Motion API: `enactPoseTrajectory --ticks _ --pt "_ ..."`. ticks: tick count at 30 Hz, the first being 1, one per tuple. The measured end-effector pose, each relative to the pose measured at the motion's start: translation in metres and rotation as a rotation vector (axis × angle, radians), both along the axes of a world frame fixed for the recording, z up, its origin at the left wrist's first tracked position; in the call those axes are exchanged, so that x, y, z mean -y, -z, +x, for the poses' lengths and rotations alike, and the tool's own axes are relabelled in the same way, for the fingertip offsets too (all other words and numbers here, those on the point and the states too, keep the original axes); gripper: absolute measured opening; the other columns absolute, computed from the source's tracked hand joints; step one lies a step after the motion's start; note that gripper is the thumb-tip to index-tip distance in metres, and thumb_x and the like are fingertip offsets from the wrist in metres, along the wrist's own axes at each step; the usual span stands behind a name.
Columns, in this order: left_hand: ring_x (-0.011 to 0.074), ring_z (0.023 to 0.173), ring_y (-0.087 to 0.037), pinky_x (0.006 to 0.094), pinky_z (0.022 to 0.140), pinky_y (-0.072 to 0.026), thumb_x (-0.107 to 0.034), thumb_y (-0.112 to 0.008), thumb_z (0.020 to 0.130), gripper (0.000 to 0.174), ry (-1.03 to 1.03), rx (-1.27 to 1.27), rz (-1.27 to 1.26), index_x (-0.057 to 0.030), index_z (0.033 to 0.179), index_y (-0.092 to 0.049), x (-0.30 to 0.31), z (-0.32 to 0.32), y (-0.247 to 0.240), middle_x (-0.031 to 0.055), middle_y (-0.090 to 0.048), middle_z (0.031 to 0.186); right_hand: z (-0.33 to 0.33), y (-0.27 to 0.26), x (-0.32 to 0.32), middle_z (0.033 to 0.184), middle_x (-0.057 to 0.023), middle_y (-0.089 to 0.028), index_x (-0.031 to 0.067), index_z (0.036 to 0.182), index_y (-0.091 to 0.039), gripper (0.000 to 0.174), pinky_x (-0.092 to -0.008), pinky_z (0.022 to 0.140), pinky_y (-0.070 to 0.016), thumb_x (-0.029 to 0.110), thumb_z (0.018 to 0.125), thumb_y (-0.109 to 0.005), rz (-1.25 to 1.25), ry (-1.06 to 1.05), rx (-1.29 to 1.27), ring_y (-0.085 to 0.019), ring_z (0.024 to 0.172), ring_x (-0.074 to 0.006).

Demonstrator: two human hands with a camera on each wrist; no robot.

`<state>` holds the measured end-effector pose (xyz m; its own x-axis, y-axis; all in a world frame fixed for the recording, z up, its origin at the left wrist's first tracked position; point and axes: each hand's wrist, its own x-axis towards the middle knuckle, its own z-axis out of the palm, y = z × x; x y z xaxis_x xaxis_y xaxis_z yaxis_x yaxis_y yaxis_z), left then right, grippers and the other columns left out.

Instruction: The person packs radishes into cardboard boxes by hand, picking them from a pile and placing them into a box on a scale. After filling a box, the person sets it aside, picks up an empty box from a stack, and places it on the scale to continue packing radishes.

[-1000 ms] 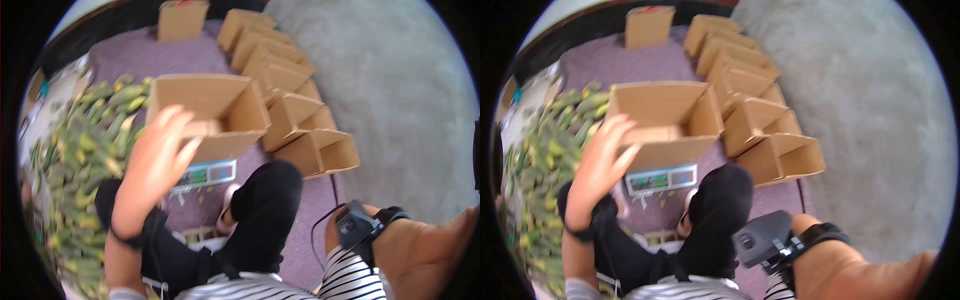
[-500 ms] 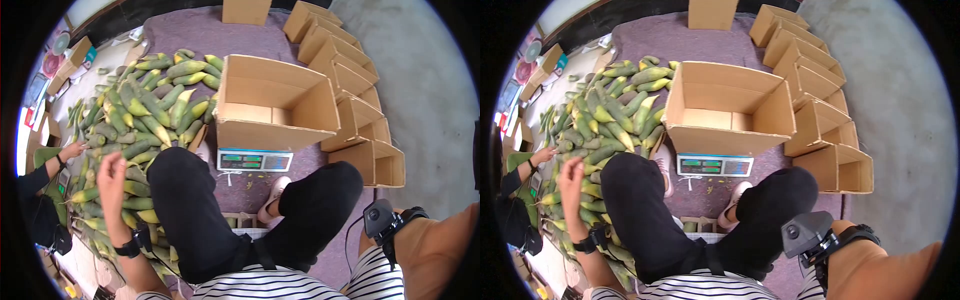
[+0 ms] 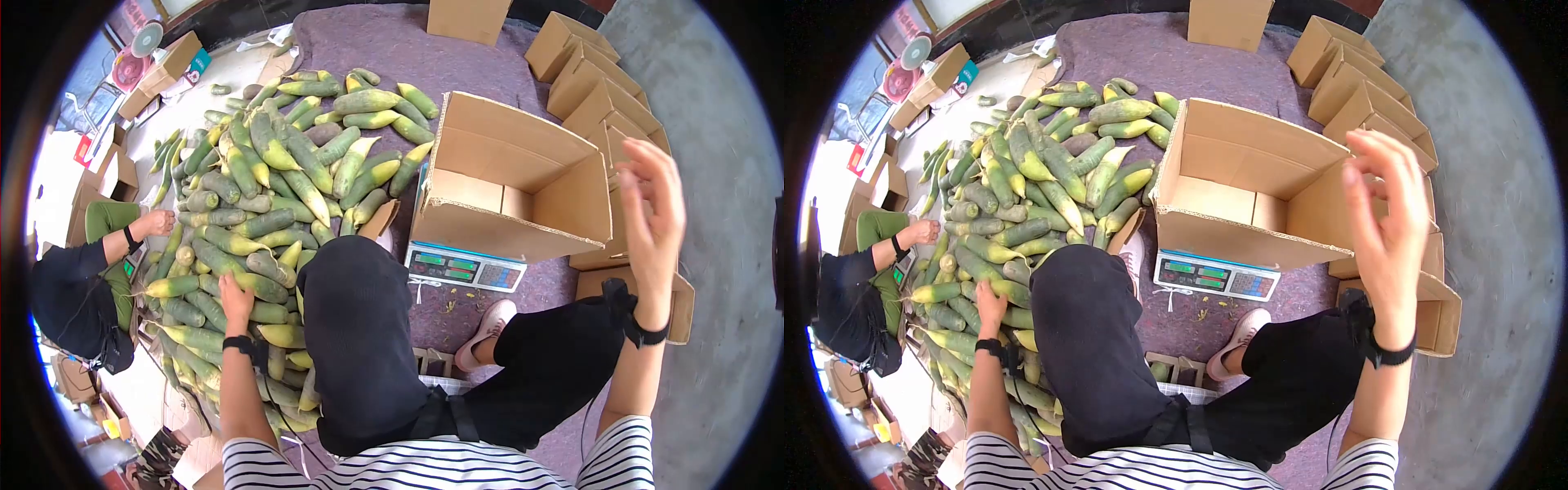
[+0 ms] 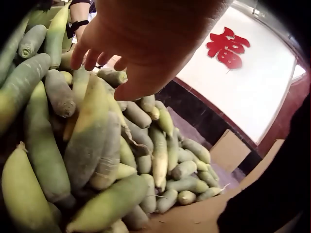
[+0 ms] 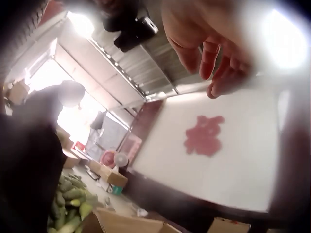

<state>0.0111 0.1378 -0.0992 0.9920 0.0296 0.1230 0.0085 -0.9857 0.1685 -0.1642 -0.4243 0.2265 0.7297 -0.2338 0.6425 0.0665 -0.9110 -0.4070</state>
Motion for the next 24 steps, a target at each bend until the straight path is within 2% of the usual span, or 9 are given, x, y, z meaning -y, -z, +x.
enactPoseTrajectory --ticks 3,4,6,8,12,14,18,22,24 --pt "0.0397 0.107 -0.052 0.0442 0.090 -0.0431 -0.021 -0.073 0.072 0.056 -0.101 -0.369 0.030 -0.0011 0.119 -0.051 0.017 0.009 -0.042 0.0249 -0.047 0.126 0.007 0.027 0.019 0.111 -0.0074 -0.057 0.0037 0.107 -0.059 0.020 -0.0254 0.071 -0.0495 0.003 0.087 -0.057 0.021 0.050 -0.177 -0.060 0.087 -0.0150" --pt "0.0397 0.107 -0.052 0.0442 0.090 -0.0431 -0.021 -0.073 0.072 0.056 -0.096 -0.366 0.040 -0.0011 0.119 -0.051 0.014 0.011 -0.041 0.0249 -0.047 0.126 0.006 0.038 0.025 0.110 -0.0078 -0.057 0.0035 0.107 -0.059 0.020 -0.0261 0.070 -0.0499 0.003 0.086 -0.057 0.055 0.061 -0.230 -0.060 0.086 -0.0160" --pt "0.0377 0.102 -0.056 0.0446 0.087 -0.0447 -0.029 -0.074 0.072 0.054 0.135 -0.599 0.092 -0.0014 0.113 -0.054 0.013 0.008 -0.038 0.0262 -0.056 0.112 0.005 0.056 0.036 0.104 -0.0100 -0.058 0.0047 0.103 -0.058 0.019 -0.0316 0.074 -0.0511 0.006 0.084 -0.060 -0.016 0.086 -0.302 -0.062 0.087 -0.0223" --pt "0.0387 0.093 -0.059 0.0458 0.081 -0.0468 -0.033 -0.073 0.073 0.052 0.161 -0.402 0.139 -0.0004 0.108 -0.054 0.029 -0.012 -0.035 0.0260 -0.062 0.096 0.005 0.070 0.039 0.101 -0.0109 -0.059 0.0051 0.098 -0.058 0.018 -0.0352 0.077 -0.0507 0.011 0.081 -0.062 -0.136 0.084 -0.354 -0.062 0.088 -0.0263" --pt "0.0420 0.081 -0.061 0.0483 0.072 -0.0486 -0.034 -0.071 0.074 0.049 0.131 -0.316 0.177 0.0000 0.105 -0.056 0.036 -0.033 -0.024 0.0235 -0.064 0.083 0.004 0.088 0.037 0.095 -0.0142 -0.061 0.0030 0.093 -0.060 0.024 -0.0391 0.077 -0.0502 0.023 0.079 -0.065 -0.286 -0.070 -0.596 -0.062 0.088 -0.0302" --pt "0.0416 0.084 -0.061 0.0474 0.073 -0.0483 -0.034 -0.071 0.075 0.048 0.122 -0.265 0.124 0.0004 0.105 -0.057 0.051 -0.046 -0.044 0.0251 -0.064 0.085 0.001 0.088 0.029 0.091 -0.0143 -0.063 0.0031 0.091 -0.062 0.028 -0.0397 0.077 -0.0500 0.028 0.079 -0.066 -0.290 -0.089 -0.786 -0.062 0.089 -0.0309" --pt "0.0413 0.086 -0.061 0.0420 0.077 -0.0481 -0.031 -0.071 0.076 0.047 0.160 -0.170 -0.042 0.0016 0.107 -0.059 0.085 -0.053 -0.124 0.0266 -0.063 0.089 -0.005 0.103 0.023 0.086 -0.0130 -0.061 0.0037 0.090 -0.060 0.028 -0.0399 0.076 -0.0493 0.030 0.082 -0.063 -0.295 -0.109 -0.829 -0.062 0.087 -0.0306" --pt "0.0182 0.083 -0.059 0.0300 0.079 -0.0463 -0.015 -0.066 0.083 0.034 0.405 -0.006 -0.533 0.0014 0.111 -0.057 0.151 -0.055 -0.226 0.0101 -0.063 0.093 0.000 0.124 0.010 0.083 -0.0083 -0.063 0.0062 0.088 -0.060 0.013 -0.0350 0.071 -0.0507 0.013 0.077 -0.059 -0.457 -0.078 -0.735 -0.064 0.083 -0.0257" --pt "0.0143 0.084 -0.057 0.0278 0.078 -0.0463 -0.011 -0.064 0.085 0.032 0.551 0.112 -0.680 0.0005 0.114 -0.055 0.191 -0.051 -0.258 0.0058 -0.060 0.100 0.001 0.127 0.004 0.082 -0.0078 -0.063 0.0061 0.086 -0.060 0.013 -0.0340 0.069 -0.0510 0.010 0.075 -0.057 -0.525 -0.037 -0.697 -0.064 0.081 -0.0242"
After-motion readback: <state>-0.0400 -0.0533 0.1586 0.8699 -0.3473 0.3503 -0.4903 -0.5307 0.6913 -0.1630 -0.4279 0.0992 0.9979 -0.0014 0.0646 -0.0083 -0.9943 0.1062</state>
